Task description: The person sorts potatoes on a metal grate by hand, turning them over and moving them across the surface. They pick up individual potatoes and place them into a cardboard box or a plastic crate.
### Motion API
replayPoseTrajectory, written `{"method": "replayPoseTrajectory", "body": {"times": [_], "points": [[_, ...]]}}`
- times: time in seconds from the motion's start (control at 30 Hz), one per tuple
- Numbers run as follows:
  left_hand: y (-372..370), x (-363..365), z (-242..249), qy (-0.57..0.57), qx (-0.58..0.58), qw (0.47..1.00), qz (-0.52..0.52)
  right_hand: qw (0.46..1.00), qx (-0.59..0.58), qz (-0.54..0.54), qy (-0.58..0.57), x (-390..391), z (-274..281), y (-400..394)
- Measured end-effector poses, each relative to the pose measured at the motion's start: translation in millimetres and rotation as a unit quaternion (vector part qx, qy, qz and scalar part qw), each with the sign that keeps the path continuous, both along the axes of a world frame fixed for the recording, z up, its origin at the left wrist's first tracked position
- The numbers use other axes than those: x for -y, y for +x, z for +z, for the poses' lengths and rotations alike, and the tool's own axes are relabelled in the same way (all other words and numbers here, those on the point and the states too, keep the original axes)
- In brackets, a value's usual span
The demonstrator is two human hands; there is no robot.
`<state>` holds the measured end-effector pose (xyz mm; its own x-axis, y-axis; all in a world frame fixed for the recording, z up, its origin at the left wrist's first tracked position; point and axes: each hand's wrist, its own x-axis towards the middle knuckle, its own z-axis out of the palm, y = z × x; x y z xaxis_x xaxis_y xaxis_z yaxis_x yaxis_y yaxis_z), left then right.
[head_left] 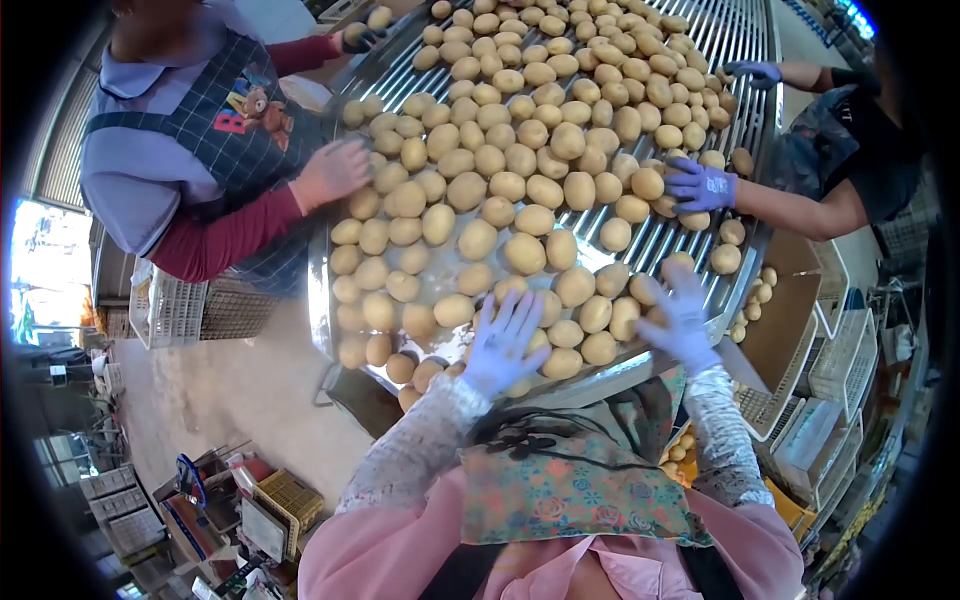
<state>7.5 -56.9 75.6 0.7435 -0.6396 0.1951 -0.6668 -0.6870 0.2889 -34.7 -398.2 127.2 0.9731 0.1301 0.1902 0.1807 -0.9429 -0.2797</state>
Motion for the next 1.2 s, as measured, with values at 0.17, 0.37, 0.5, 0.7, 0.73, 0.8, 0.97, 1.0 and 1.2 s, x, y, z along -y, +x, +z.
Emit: {"method": "replayPoseTrajectory", "body": {"times": [0.17, 0.37, 0.5, 0.7, 0.73, 0.8, 0.97, 1.0, 1.2], "points": [[-54.6, -84.5, 22.1, 0.051, -0.093, 0.994, 0.012, 0.987, -0.022, 0.156, 0.009, -100.0, -33.9, 5.2], [-43.1, -116.9, 3.2, 0.03, -0.049, 0.97, 0.235, 0.964, -0.061, 0.249, 0.07, -175.2, -44.6, 10.0], [-49.2, -74.6, -14.9, 0.129, 0.041, 0.96, 0.246, 0.933, -0.073, 0.333, 0.114, -155.6, -47.7, 14.2], [25.0, -140.4, -24.5, 0.015, -0.013, 0.974, 0.225, 0.977, -0.183, 0.11, -0.029, -43.4, -5.7, 56.1], [41.1, -130.9, -28.7, 0.014, -0.014, 0.974, 0.225, 0.996, -0.044, 0.07, 0.038, -8.5, -26.7, 65.2], [78.6, -85.2, -38.1, 0.009, 0.035, 0.962, 0.269, 0.992, 0.104, -0.07, -0.008, 20.9, -40.6, 93.0], [69.0, 1.8, -22.0, 0.011, -0.018, 0.954, 0.3, 0.943, -0.022, -0.272, -0.19, 0.5, -53.1, 132.5], [51.8, 11.2, -17.7, 0.02, -0.025, 0.974, 0.223, 0.979, 0.001, -0.192, -0.073, -2.3, -60.0, 132.3], [-35.7, -41.2, -1.5, -0.004, -0.09, 0.995, 0.032, 0.996, -0.029, 0.063, 0.057, -59.7, -62.2, 55.6]]}}
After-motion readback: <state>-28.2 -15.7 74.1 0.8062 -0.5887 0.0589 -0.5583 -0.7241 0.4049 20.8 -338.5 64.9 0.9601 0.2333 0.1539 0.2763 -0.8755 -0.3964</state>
